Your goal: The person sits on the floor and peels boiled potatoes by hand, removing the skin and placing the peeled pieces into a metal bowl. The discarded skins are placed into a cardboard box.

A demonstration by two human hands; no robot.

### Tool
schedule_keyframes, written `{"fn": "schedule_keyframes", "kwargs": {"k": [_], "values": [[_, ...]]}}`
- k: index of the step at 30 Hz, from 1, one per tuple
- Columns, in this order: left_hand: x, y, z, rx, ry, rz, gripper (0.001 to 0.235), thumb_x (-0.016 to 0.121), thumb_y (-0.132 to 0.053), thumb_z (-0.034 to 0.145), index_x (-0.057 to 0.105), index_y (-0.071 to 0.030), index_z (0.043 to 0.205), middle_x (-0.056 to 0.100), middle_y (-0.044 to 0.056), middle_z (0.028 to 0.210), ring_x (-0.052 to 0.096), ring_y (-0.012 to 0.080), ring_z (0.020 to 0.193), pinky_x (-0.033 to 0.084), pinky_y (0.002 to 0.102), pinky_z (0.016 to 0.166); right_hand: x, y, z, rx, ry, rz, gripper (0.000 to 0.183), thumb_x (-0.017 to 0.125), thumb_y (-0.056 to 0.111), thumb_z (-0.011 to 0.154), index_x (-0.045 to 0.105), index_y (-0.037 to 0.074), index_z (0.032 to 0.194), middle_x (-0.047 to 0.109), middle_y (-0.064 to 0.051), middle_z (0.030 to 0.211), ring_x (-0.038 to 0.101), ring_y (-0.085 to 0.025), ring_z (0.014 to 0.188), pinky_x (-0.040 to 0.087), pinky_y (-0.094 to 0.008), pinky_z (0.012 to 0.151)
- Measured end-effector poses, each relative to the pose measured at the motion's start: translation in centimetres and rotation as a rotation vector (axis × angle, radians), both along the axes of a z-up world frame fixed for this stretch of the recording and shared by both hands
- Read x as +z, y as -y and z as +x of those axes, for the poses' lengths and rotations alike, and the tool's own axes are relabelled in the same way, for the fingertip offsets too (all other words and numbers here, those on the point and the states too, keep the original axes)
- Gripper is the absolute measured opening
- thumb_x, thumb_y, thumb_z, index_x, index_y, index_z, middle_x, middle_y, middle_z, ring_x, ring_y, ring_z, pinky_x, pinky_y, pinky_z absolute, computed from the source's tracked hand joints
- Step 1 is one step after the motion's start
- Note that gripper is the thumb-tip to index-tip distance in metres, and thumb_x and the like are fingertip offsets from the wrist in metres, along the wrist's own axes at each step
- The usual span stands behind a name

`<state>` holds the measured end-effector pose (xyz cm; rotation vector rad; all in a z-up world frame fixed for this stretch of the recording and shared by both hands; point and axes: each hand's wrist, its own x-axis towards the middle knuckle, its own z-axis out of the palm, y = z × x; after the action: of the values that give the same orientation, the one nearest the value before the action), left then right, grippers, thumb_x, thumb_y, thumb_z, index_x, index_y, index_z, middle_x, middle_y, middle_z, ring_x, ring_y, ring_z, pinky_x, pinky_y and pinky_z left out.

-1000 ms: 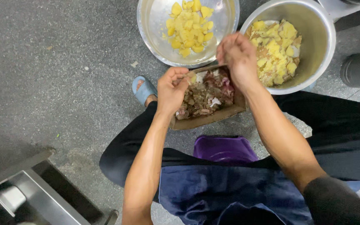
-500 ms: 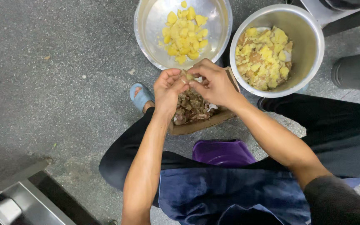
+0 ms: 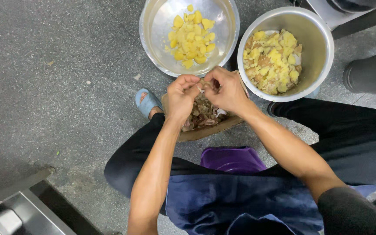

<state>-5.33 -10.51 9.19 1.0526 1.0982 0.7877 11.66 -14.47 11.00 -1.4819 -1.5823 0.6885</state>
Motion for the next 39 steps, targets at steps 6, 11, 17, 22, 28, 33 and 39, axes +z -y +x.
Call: {"fn": "schedule_keyframes", "kwargs": {"k": [6,11,17,22,28,33,39], "values": [[0.0,0.2,-0.5,0.083,0.048,-0.056,0.014,0.068,0.002,0.093,0.067,-0.001,0.107,0.074,0.005,0.095,0.068,0.0091,0.082,0.055,0.024,0.074,-2.0,-0.7,0.8,0.009,-0.697,-0.388,0.008,0.068,-0.004,0.091,0.067,0.002,0.097,0.067,-0.008,0.085,0.059,-0.011,0.07,0.047,-0.024,0.061],[-1.3,-0.2,-2.0,0.166,0.197,-0.074,0.015,0.059,0.004,0.096,0.064,-0.003,0.108,0.071,0.003,0.099,0.068,0.0077,0.087,0.059,0.026,0.08,-3.7,-2.7,5.2,0.021,-1.131,-0.389,0.006,0.069,0.005,0.103,0.065,0.003,0.099,0.067,-0.006,0.083,0.061,-0.012,0.07,0.051,-0.024,0.064],[-4.2,0.7,-1.9,0.049,-0.041,-0.082,0.009,0.064,0.004,0.092,0.068,-0.002,0.099,0.07,0.003,0.086,0.064,0.0101,0.076,0.053,0.024,0.071,-13.9,-12.9,7.5,-0.148,-0.43,-0.17,0.011,0.073,0.012,0.102,0.068,0.001,0.103,0.069,-0.01,0.088,0.064,-0.017,0.077,0.053,-0.032,0.072],[-6.4,0.0,-0.6,-0.177,-0.307,0.085,0.011,0.068,-0.002,0.087,0.07,-0.002,0.097,0.075,0.009,0.087,0.069,0.017,0.08,0.055,0.031,0.073,-24.1,-9.6,12.3,-0.309,-0.172,-0.069,0.014,0.075,0.009,0.096,0.075,-0.002,0.105,0.071,-0.008,0.089,0.064,-0.015,0.081,0.054,-0.03,0.074],[-5.0,2.2,-0.9,-0.583,-1.028,0.234,0.061,0.075,-0.005,0.073,0.057,-0.003,0.131,0.055,0.029,0.13,0.055,0.0473,0.116,0.045,0.052,0.095,-22.3,1.1,25.0,-0.394,-0.301,-0.242,0.009,0.063,0.0,0.101,0.07,-0.002,0.105,0.068,-0.004,0.089,0.065,-0.011,0.076,0.054,-0.026,0.069],[-0.6,2.0,0.0,-0.501,-0.641,0.507,0.048,0.072,-0.009,0.084,0.06,0.0,0.129,0.062,0.024,0.13,0.057,0.043,0.125,0.046,0.047,0.105,-17.1,5.9,32.7,-0.714,-0.351,-0.22,0.003,0.068,0.0,0.1,0.068,0.0,0.102,0.069,-0.002,0.084,0.066,-0.011,0.069,0.05,-0.025,0.057],[3.3,2.5,3.1,-0.593,-0.62,0.578,0.048,0.071,-0.009,0.087,0.06,0.001,0.132,0.061,0.024,0.133,0.056,0.0438,0.126,0.045,0.048,0.107,-20.0,8.1,33.3,-0.733,-0.271,-0.216,0.009,0.065,-0.002,0.097,0.071,-0.002,0.104,0.071,-0.005,0.086,0.067,-0.012,0.073,0.053,-0.026,0.064]]}}
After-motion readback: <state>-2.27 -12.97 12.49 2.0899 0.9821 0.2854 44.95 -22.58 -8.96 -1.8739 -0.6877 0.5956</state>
